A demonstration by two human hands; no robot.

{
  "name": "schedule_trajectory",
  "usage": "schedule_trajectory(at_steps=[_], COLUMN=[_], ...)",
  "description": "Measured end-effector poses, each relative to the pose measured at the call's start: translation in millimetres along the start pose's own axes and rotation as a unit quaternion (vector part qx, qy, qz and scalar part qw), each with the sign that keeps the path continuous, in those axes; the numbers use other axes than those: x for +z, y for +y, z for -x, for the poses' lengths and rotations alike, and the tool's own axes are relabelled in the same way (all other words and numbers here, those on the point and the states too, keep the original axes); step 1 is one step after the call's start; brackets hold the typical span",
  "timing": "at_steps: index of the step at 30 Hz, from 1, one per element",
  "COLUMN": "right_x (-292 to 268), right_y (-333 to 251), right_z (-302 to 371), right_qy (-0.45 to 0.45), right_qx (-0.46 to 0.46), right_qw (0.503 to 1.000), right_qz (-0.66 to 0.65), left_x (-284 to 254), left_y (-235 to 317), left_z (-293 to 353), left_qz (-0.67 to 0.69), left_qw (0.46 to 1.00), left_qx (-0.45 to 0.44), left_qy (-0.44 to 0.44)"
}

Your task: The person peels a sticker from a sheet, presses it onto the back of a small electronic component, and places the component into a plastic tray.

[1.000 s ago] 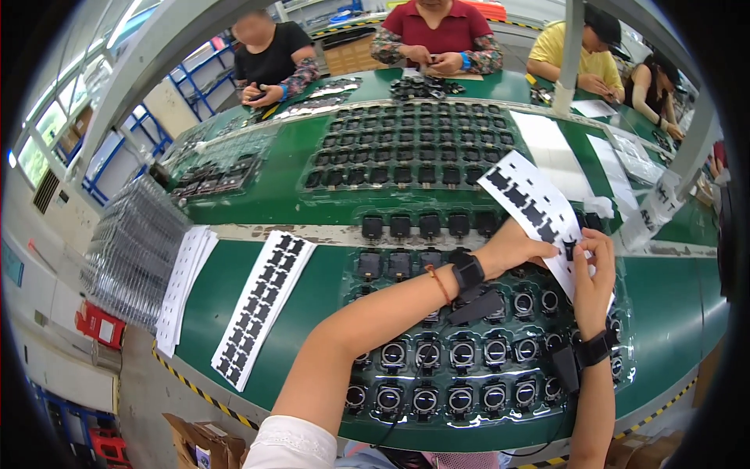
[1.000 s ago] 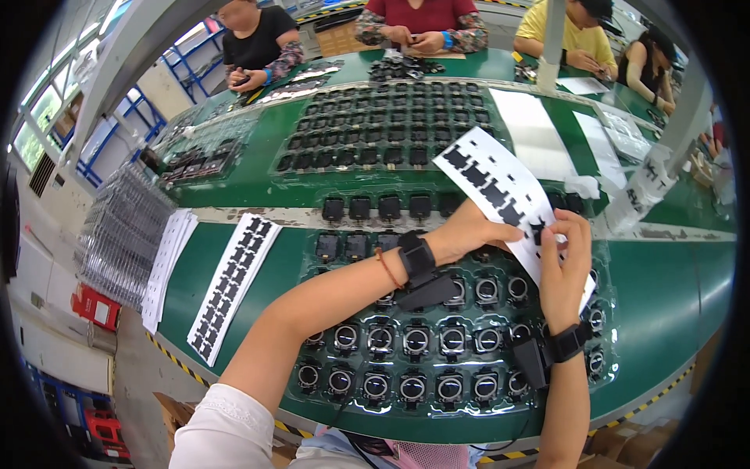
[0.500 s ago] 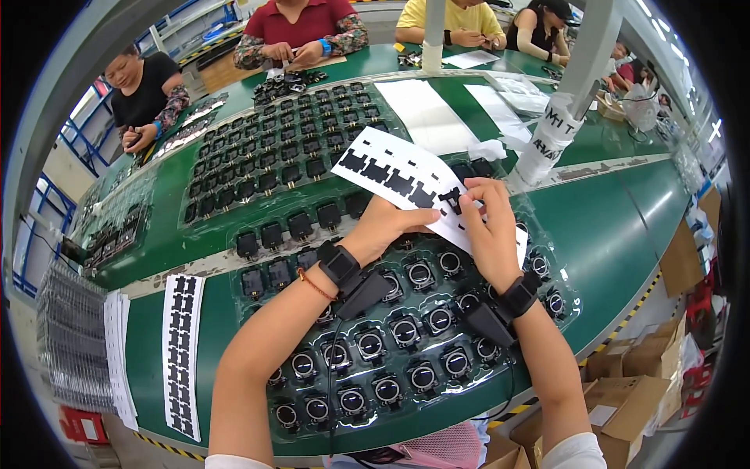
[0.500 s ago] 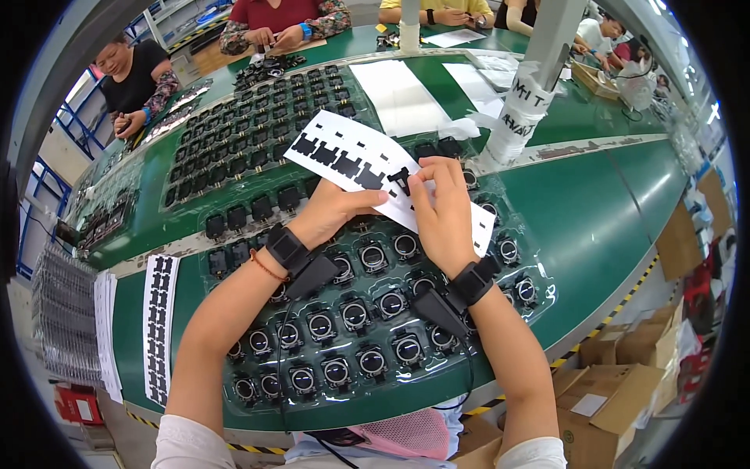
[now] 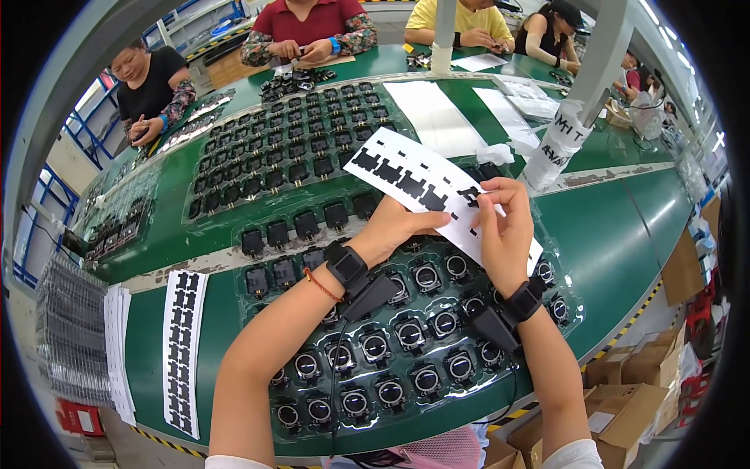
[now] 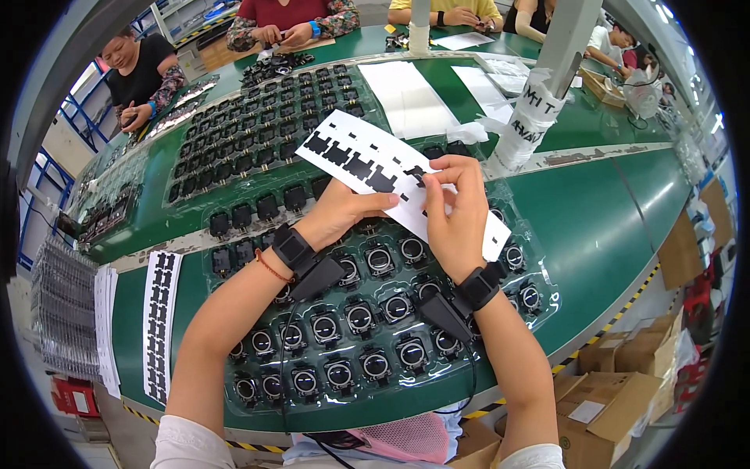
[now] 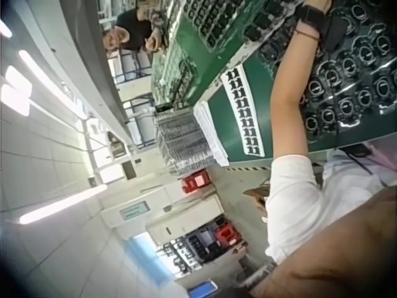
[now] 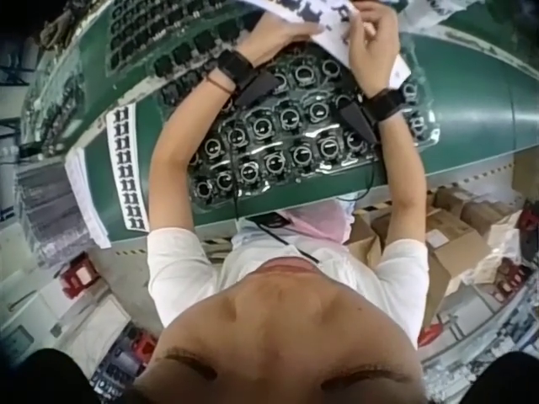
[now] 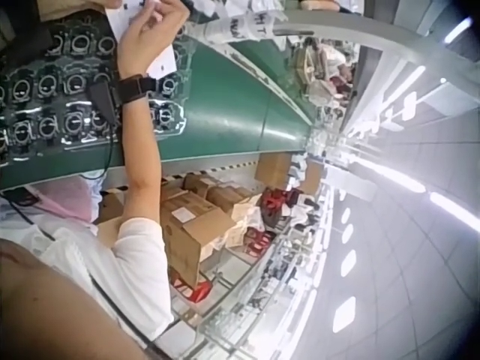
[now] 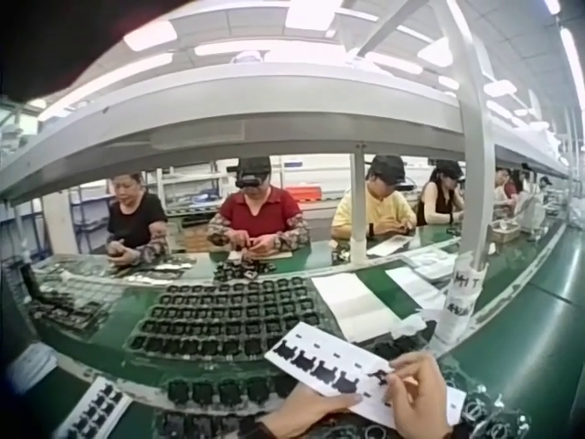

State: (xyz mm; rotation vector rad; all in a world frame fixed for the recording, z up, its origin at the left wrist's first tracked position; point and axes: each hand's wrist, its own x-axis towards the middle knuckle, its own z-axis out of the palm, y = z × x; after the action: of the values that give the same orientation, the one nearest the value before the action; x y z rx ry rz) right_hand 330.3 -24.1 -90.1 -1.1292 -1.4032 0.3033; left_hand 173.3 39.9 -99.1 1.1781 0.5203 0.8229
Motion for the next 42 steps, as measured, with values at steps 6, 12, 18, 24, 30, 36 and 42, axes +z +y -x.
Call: schedule_trajectory(at_steps=[6, 12, 18, 24, 30, 36, 42], right_x=[5.7, 1.9, 1.6, 1.8, 1.5, -0.6, -1.8], right_y=[8.2, 11.2, 9.5, 7.9, 8.9, 11.1, 4.6], right_z=[0.0, -0.3, -0.7, -0.2, -0.2, 0.5, -0.6], right_qy=[-0.023, -0.044, -0.066, -0.081, -0.09, -0.122, -0.119], right_qx=[-0.041, -0.045, -0.02, 0.01, 0.016, 0.008, 0.006], right_qw=[0.997, 0.997, 0.997, 0.995, 0.994, 0.993, 0.993], right_qz=[-0.066, -0.039, -0.027, -0.051, -0.067, -0.009, 0.021], left_x=[-2.6, -1.8, -2.1, -1.7, -2.5, 0.3, -1.5], left_y=[-0.7, -0.3, -1.8, -0.1, -2.2, -1.3, -3.2], left_z=[0.1, 1.0, 1.2, 2.4, 1.5, 1.8, 1.2], left_qz=[-0.039, -0.036, -0.003, -0.004, -0.014, 0.001, -0.009], left_qw=[0.999, 0.999, 0.999, 1.0, 0.999, 0.999, 0.999], left_qx=[0.019, 0.028, 0.036, 0.022, 0.032, 0.032, 0.034], left_qy=[-0.004, -0.012, -0.008, -0.006, 0.012, 0.014, 0.013])
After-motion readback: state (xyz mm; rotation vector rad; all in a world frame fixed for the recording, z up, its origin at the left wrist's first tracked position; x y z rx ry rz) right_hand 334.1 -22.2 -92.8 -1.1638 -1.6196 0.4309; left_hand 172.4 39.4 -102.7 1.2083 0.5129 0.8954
